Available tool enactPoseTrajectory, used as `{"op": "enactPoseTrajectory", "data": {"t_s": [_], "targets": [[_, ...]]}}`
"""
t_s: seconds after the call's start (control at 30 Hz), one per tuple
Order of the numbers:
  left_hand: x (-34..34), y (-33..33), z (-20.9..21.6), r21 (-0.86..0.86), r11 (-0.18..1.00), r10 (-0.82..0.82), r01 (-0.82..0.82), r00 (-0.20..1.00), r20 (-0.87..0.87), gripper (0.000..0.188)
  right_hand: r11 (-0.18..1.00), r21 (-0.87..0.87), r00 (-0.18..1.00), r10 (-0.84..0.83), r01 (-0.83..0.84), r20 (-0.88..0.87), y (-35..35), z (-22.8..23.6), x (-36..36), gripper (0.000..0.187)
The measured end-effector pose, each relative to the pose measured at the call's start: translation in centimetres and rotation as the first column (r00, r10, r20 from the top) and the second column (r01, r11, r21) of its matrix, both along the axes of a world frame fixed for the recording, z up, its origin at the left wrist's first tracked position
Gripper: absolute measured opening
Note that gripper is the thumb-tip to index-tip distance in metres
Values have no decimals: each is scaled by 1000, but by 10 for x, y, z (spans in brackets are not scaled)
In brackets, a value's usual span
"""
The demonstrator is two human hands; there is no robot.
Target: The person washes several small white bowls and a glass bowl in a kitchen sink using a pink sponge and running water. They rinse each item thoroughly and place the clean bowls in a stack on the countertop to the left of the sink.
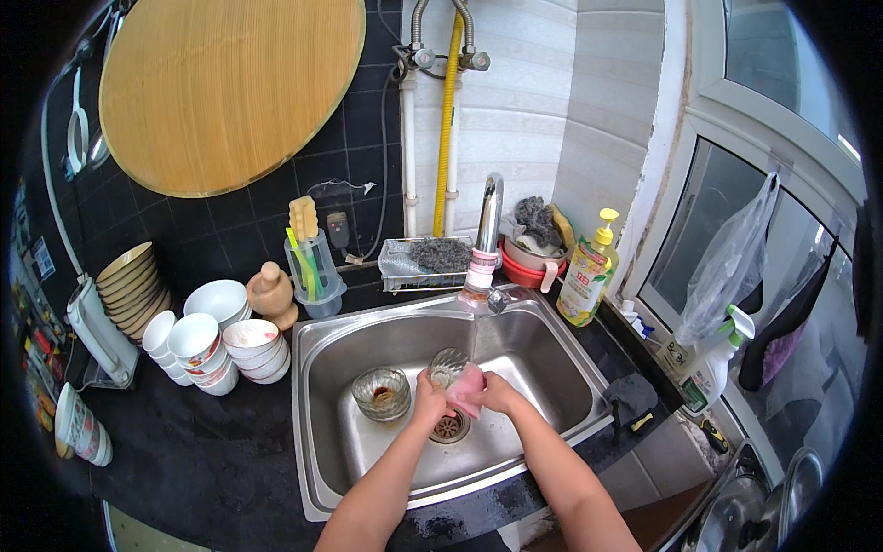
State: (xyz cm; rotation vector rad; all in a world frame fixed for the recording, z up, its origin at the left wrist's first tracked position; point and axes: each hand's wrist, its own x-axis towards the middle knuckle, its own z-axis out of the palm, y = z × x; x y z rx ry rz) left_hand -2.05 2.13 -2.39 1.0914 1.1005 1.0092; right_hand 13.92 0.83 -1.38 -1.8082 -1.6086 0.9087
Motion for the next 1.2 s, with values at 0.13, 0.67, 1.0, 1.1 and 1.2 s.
{"op": "enactPoseTrajectory", "data": {"t_s": [0.13,0.67,1.0,1.1,1.2], "targets": [[4,-9,16,-87,974,-213,209,976,-35,49,970,236,914,-139,50,380,0,12,-1,40],[14,-17,4,503,862,191,-56,956,-221,66,901,-420,965,-194,105,-175,7,6,-19,44],[-3,-15,29,90,981,-130,171,928,-349,57,880,453,946,-258,146,197,3,0,-9,38],[-1,-9,13,235,966,9,106,898,-440,61,935,299,956,-246,190,163,2,9,-11,33],[11,-25,41,183,983,61,-27,982,-178,66,966,-85,942,-257,244,-216,16,-20,-8,29]]}}
